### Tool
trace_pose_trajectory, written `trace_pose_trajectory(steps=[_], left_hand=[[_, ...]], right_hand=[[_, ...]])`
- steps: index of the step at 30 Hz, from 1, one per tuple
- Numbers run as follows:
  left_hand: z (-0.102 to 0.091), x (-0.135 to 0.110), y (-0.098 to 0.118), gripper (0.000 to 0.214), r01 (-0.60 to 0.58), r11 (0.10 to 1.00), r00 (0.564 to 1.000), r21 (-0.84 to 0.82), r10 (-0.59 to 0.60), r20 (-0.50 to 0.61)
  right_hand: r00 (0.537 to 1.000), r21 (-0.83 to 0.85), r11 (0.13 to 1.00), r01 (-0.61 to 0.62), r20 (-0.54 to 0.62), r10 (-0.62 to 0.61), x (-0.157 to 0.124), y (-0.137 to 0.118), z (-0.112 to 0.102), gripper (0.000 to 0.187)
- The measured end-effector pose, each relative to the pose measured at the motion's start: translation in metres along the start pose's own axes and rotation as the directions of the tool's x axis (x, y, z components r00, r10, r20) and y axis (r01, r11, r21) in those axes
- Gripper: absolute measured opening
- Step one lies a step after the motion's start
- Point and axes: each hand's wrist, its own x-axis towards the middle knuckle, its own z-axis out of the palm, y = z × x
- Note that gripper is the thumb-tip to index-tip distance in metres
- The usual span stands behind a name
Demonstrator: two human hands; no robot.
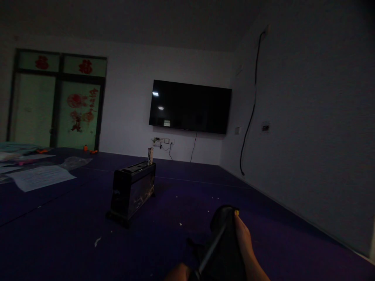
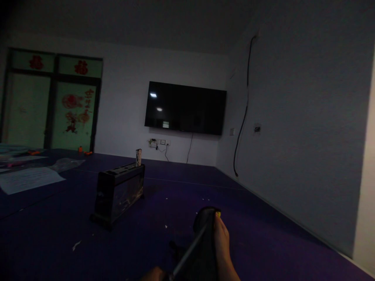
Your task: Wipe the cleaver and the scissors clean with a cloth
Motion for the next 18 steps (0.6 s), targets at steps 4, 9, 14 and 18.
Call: trace_pose_trajectory(steps=[4, 9, 14, 18], left_hand=[[0.006, 0.013, -0.009, 0.038, 0.054, 0.998, 0.998, 0.027, -0.055, 0.04], [0.014, 0.023, -0.018, 0.043, 0.035, 0.995, 0.999, 0.091, -0.037, 0.021], [0.015, 0.02, -0.008, 0.042, 0.179, 0.96, 0.982, 0.214, -0.16, -0.1], [0.013, 0.013, -0.006, 0.03, 0.163, 0.964, 0.977, 0.21, -0.128, -0.169]], right_hand=[[0.998, 0.018, 0.998, -0.058, 0.017, 0.058, 0.003, 0.002, 0.003, 0.042], [0.998, 0.01, 0.998, -0.068, -0.014, 0.068, 0.002, 0.003, 0.002, 0.038], [0.998, 0.013, 0.998, -0.058, -0.012, 0.058, 0.002, 0.004, 0.001, 0.037], [0.998, 0.023, 0.998, -0.057, 0.007, 0.057, 0.006, 0.008, 0.0, 0.038]])
